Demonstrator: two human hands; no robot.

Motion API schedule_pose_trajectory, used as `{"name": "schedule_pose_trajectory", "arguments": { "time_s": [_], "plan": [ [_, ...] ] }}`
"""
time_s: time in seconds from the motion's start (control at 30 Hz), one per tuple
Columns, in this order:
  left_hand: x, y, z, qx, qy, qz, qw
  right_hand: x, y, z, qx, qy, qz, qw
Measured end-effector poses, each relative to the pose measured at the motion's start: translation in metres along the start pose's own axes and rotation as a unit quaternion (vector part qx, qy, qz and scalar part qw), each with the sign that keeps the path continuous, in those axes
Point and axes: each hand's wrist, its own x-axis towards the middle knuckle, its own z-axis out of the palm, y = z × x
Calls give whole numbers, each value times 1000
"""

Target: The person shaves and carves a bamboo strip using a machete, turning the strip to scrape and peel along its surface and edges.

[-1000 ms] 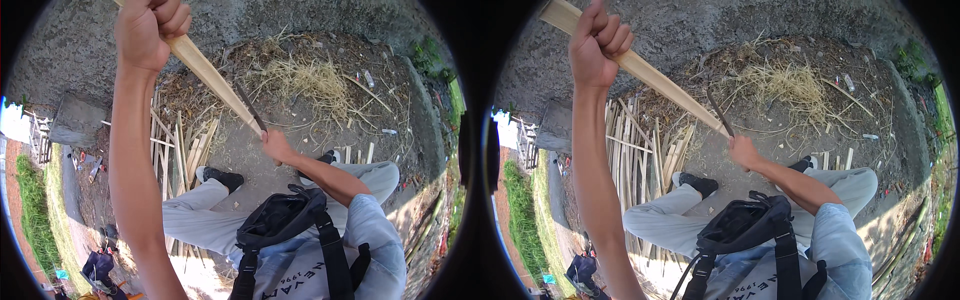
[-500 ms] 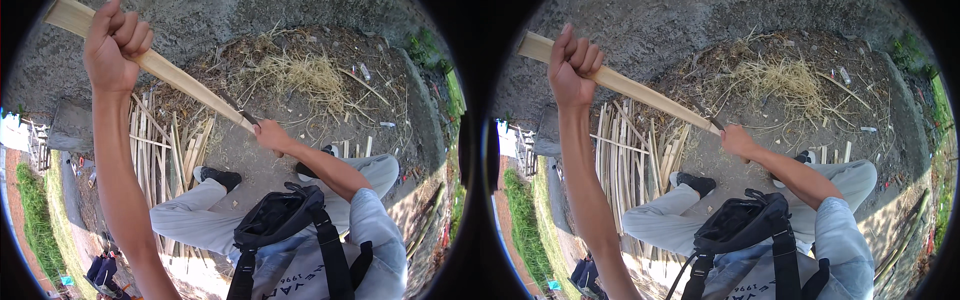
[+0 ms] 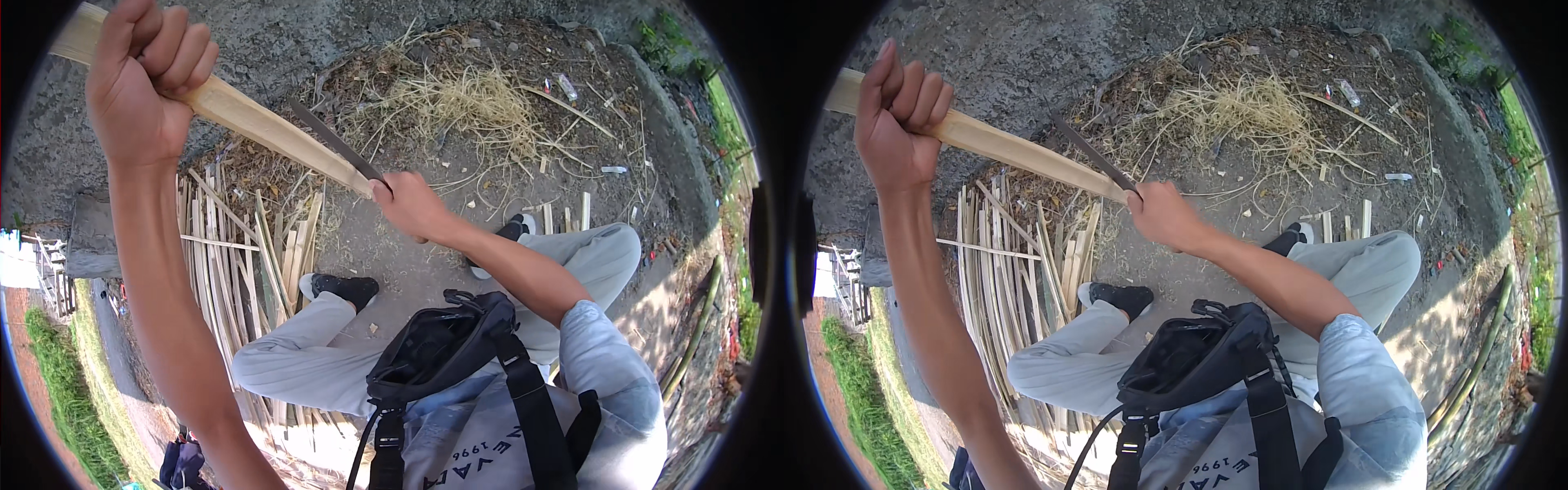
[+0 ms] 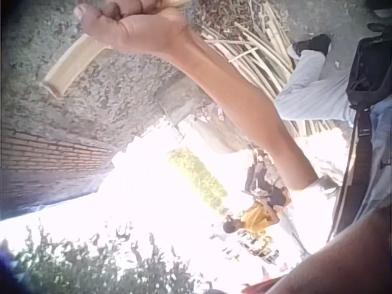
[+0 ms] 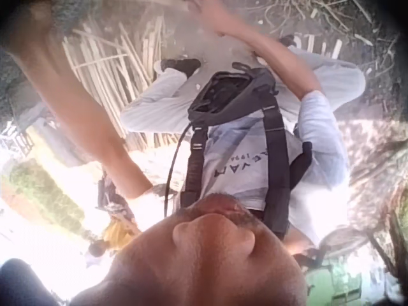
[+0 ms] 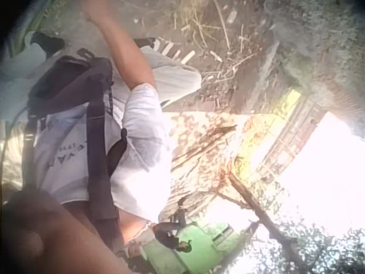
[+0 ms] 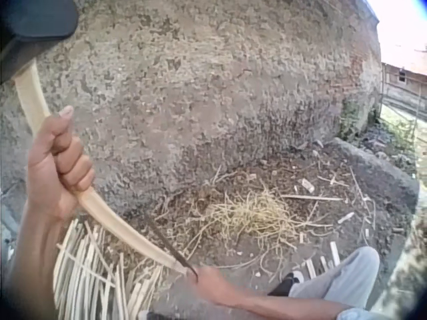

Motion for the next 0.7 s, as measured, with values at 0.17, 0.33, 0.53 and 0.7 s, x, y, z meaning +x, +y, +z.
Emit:
{"name": "schedule_pose_trajectory", "arguments": {
  "time_s": [0.17,0.33,0.53,0.7],
  "plan": [
    [12,-2,17,34,27,8,999,22,70,37,-28,160,-140,977],
    [2,-4,16,-16,-5,-25,1000,30,81,27,-46,94,-103,989],
    [5,0,33,10,-35,-11,999,18,108,58,34,152,-50,986],
    [-4,1,7,2,-19,-15,1000,15,149,48,-64,67,4,996]
  ]
}}
